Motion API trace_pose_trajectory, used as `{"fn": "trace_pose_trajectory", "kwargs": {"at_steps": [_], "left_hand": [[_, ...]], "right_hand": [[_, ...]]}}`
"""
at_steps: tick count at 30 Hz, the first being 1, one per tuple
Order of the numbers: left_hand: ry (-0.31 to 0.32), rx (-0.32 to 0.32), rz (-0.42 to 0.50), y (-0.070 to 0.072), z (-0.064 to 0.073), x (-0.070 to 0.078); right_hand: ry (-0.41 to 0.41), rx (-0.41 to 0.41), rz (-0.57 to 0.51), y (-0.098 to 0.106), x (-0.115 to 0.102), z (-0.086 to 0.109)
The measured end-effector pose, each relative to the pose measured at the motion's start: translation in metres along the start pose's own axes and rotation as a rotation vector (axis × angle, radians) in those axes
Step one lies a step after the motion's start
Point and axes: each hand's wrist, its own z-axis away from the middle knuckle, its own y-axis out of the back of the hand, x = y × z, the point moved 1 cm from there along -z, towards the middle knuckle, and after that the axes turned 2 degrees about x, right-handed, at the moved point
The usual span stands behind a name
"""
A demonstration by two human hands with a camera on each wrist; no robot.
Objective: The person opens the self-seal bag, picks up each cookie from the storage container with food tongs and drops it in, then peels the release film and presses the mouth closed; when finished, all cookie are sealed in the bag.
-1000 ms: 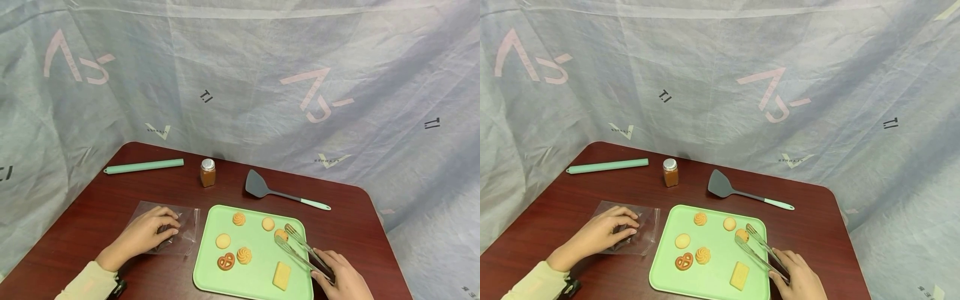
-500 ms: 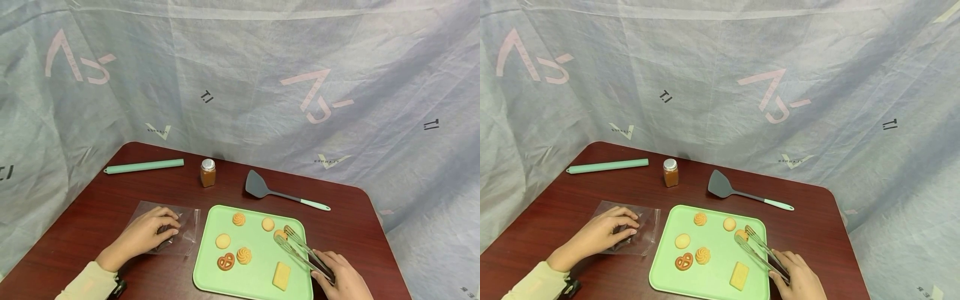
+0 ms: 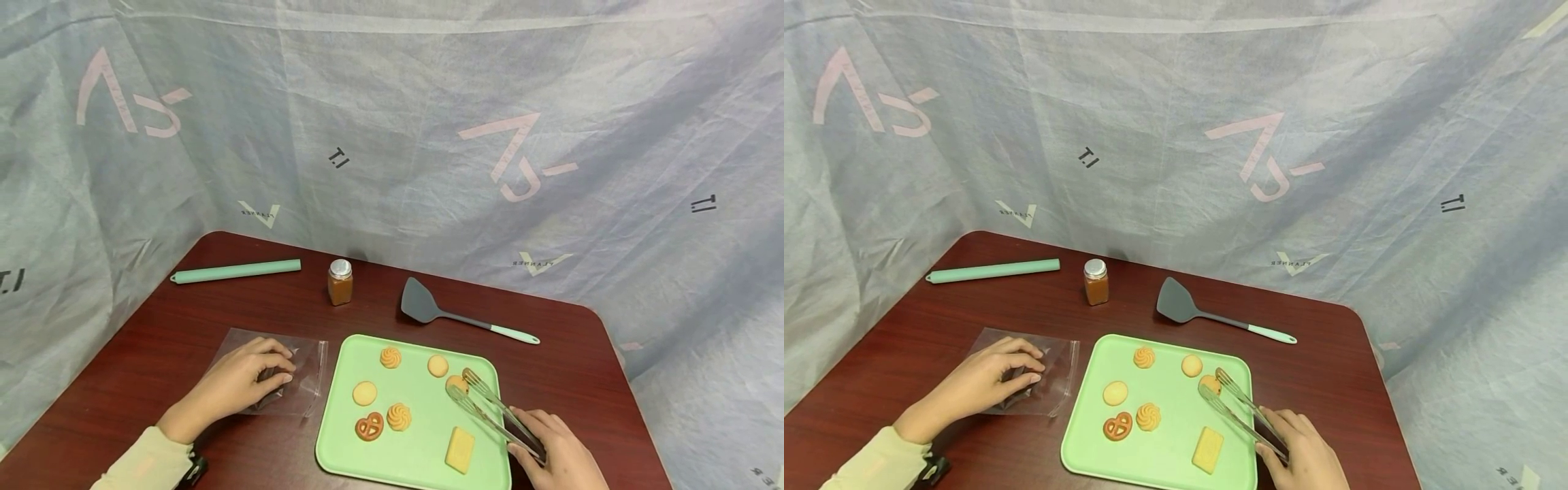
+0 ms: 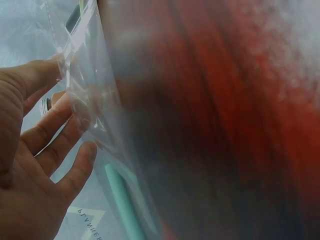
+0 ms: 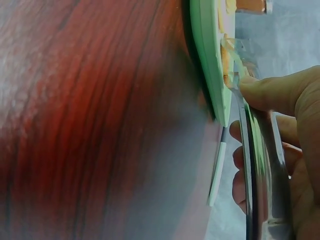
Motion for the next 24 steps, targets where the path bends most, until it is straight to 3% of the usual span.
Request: {"fn": "trace_pose_trajectory", "kwargs": {"at_steps": [15, 24], "left_hand": [[0.01, -0.015, 0.008, 0.0001, 0.0002, 0.0012], [0.008, -0.013, 0.009, 0.0009, 0.0004, 0.0022]], "right_hand": [[-0.03, -0.063, -0.026, -0.0003, -0.0026, -0.0035], [0.033, -0.006, -0.021, 0.0004, -0.0047, -0.0033]]}}
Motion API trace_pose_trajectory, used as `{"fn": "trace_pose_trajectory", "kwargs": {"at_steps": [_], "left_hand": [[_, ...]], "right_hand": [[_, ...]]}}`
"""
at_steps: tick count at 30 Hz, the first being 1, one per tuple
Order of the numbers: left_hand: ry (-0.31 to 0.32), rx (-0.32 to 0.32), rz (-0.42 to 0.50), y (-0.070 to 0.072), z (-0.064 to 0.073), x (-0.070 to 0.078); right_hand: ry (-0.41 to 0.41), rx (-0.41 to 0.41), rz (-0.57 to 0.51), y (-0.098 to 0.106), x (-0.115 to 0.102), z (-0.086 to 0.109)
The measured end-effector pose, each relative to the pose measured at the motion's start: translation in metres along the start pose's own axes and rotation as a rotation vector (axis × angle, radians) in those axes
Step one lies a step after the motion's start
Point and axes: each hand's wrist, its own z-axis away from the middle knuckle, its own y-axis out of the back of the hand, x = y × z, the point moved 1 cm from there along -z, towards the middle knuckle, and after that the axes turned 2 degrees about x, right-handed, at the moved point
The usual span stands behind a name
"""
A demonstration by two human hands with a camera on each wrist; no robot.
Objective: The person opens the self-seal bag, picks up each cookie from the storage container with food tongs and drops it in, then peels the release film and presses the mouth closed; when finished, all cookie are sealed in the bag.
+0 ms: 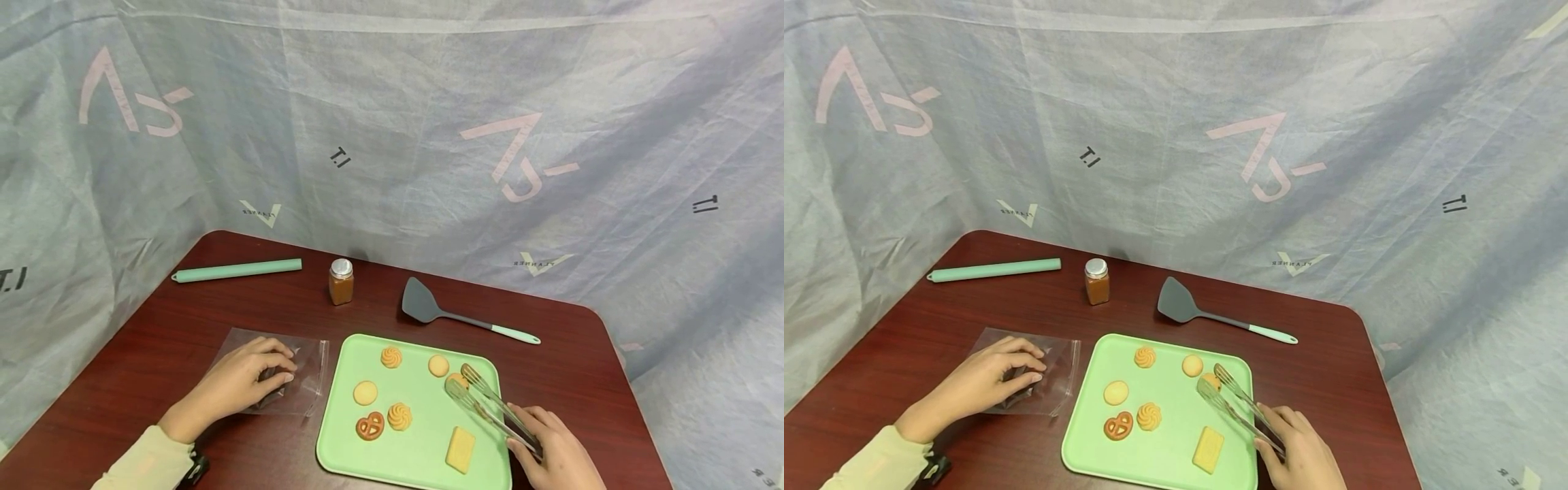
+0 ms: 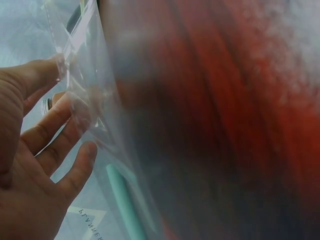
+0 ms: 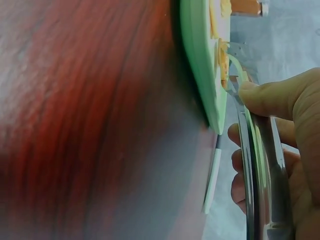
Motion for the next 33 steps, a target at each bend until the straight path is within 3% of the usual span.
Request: {"fn": "trace_pose_trajectory", "kwargs": {"at_steps": [8, 13, 18, 26, 33], "left_hand": [[0.003, 0.006, -0.01, 0.002, 0.001, -0.003], [0.005, -0.002, 0.002, 0.003, 0.002, -0.001], [0.001, -0.005, 0.013, 0.005, 0.002, -0.001], [0.013, -0.021, 0.024, 0.008, 0.002, -0.001], [0.025, -0.001, 0.063, 0.007, 0.005, 0.001]], "right_hand": [[0.117, 0.131, -0.001, 0.0, -0.018, -0.009], [0.298, 0.215, -0.021, -0.003, -0.039, -0.024], [0.482, 0.256, -0.068, -0.004, -0.075, -0.043], [0.631, 0.123, -0.153, -0.018, -0.139, -0.071], [0.672, 0.033, -0.124, -0.037, -0.165, -0.088]]}}
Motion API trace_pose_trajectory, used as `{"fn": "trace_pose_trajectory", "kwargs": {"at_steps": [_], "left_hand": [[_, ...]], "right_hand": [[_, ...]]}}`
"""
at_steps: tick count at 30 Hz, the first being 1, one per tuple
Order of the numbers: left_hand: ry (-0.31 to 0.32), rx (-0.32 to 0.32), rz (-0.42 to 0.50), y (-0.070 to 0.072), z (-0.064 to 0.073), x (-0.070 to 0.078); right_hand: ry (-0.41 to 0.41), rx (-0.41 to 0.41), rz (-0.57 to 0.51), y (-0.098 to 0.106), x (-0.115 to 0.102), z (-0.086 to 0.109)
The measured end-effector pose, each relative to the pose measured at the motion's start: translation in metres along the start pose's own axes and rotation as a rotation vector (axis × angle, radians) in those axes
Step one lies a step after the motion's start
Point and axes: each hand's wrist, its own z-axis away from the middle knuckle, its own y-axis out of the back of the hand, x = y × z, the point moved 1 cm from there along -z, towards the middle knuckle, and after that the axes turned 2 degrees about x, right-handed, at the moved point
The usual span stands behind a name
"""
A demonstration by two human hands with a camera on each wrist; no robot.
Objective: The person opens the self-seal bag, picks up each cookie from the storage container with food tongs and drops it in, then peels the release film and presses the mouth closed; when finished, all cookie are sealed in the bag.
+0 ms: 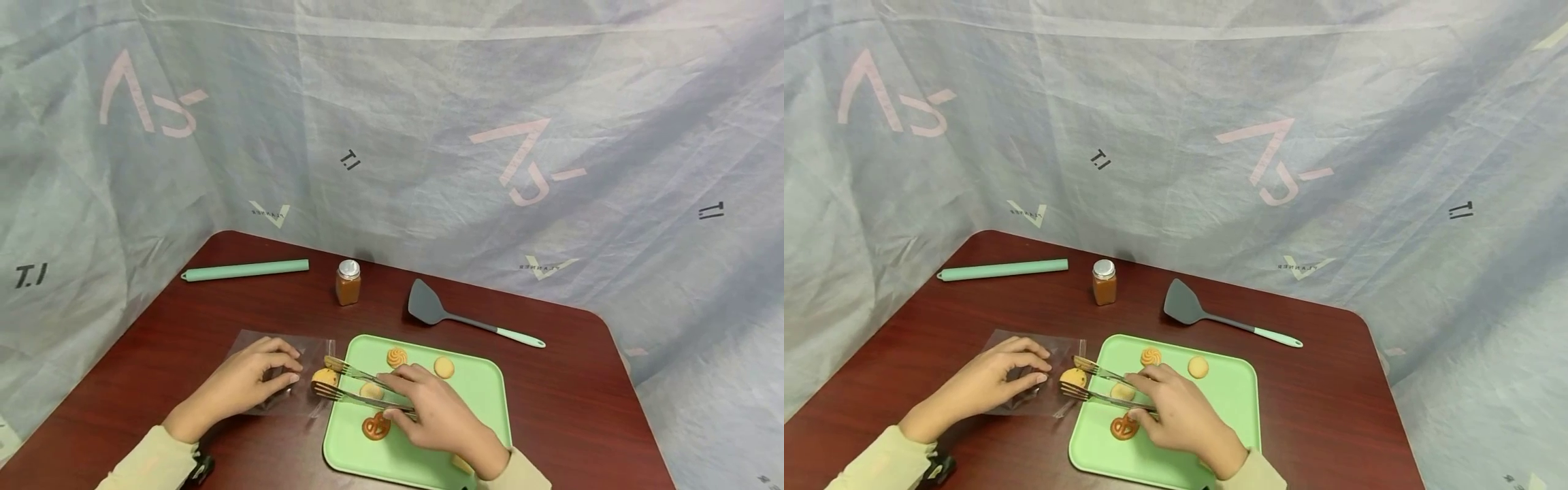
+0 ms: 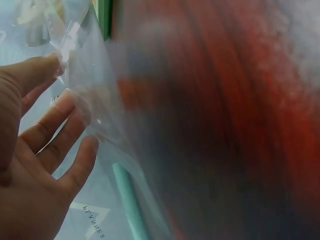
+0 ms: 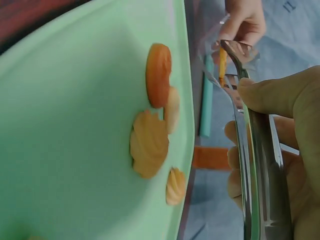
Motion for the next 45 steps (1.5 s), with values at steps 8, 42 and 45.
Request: {"fn": "trace_pose_trajectory", "kwargs": {"at_steps": [8, 42, 45], "left_hand": [[0.023, 0.0, 0.088, 0.0, 0.004, 0.002], [-0.036, 0.157, 0.192, -0.003, -0.001, 0.012], [-0.015, 0.151, 0.203, -0.004, 0.0, 0.013]], "right_hand": [[0.005, -0.074, -0.024, -0.008, -0.001, -0.01], [0.045, -0.197, -0.018, -0.023, -0.009, -0.055], [0.034, -0.222, -0.012, -0.023, -0.011, -0.06]]}}
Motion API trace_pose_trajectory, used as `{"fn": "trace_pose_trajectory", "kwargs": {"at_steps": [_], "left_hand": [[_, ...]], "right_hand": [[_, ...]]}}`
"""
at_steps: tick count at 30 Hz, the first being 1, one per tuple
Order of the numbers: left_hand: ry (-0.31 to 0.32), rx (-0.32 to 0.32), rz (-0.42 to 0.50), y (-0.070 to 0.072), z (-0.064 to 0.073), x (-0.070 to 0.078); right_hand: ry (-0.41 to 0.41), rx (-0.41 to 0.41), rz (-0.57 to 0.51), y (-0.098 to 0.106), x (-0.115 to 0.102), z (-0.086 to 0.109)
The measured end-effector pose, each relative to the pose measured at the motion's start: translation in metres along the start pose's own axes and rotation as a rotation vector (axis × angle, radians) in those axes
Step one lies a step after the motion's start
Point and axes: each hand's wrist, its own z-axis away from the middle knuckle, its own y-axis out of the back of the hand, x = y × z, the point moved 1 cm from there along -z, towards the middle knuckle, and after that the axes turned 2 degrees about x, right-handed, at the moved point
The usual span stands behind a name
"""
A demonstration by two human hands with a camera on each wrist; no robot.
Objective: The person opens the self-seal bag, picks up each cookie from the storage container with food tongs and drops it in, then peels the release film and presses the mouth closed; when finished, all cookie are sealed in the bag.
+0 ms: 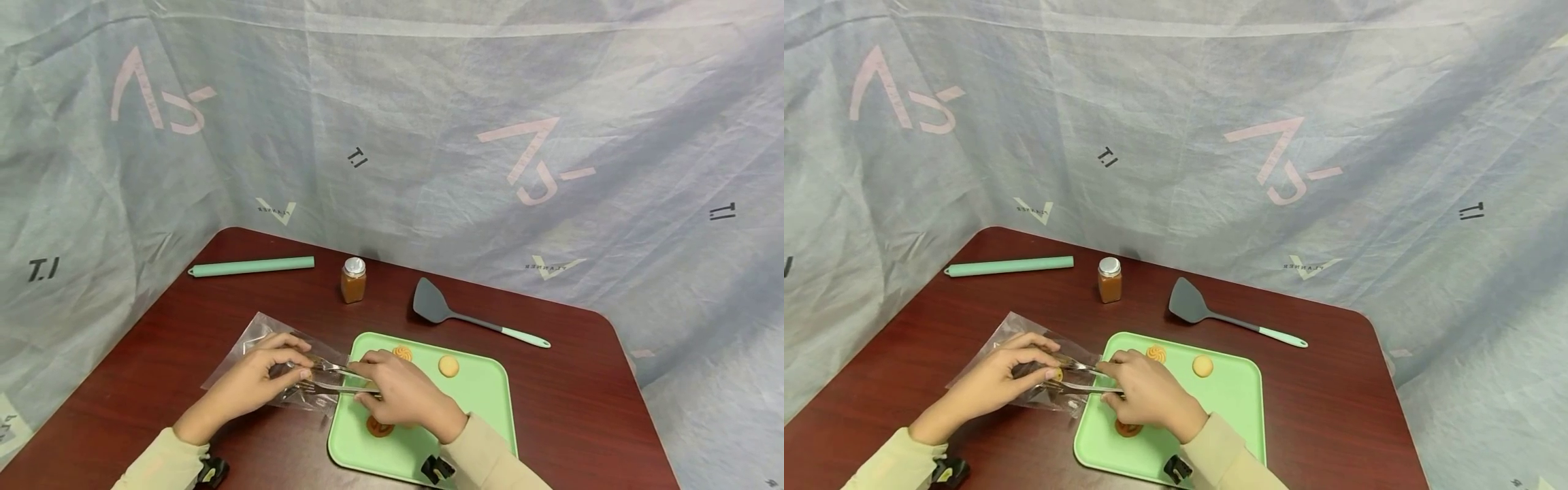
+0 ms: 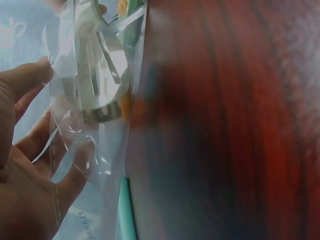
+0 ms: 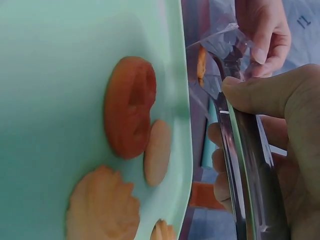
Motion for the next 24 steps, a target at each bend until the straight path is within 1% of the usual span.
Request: {"fn": "trace_pose_trajectory", "kwargs": {"at_steps": [4, 7, 12, 16, 20, 24], "left_hand": [[0.025, -0.008, 0.007, -0.001, 0.002, 0.0], [0.013, 0.006, 0.012, -0.002, 0.002, 0.0], [-0.022, 0.046, 0.016, -0.003, 0.002, 0.0], [-0.011, 0.05, 0.0, -0.004, 0.004, 0.0], [0.014, 0.044, -0.006, -0.003, 0.006, -0.002], [0.027, 0.048, -0.036, -0.003, 0.007, -0.005]], "right_hand": [[0.008, -0.011, 0.036, 0.0, -0.003, -0.006], [0.012, -0.009, 0.057, 0.0, -0.006, -0.011], [0.001, -0.011, 0.072, 0.0, -0.009, -0.016], [-0.005, -0.025, 0.077, -0.001, -0.011, -0.019], [-0.022, -0.033, 0.087, -0.001, -0.01, -0.017], [-0.032, -0.032, 0.108, 0.002, -0.009, -0.006]]}}
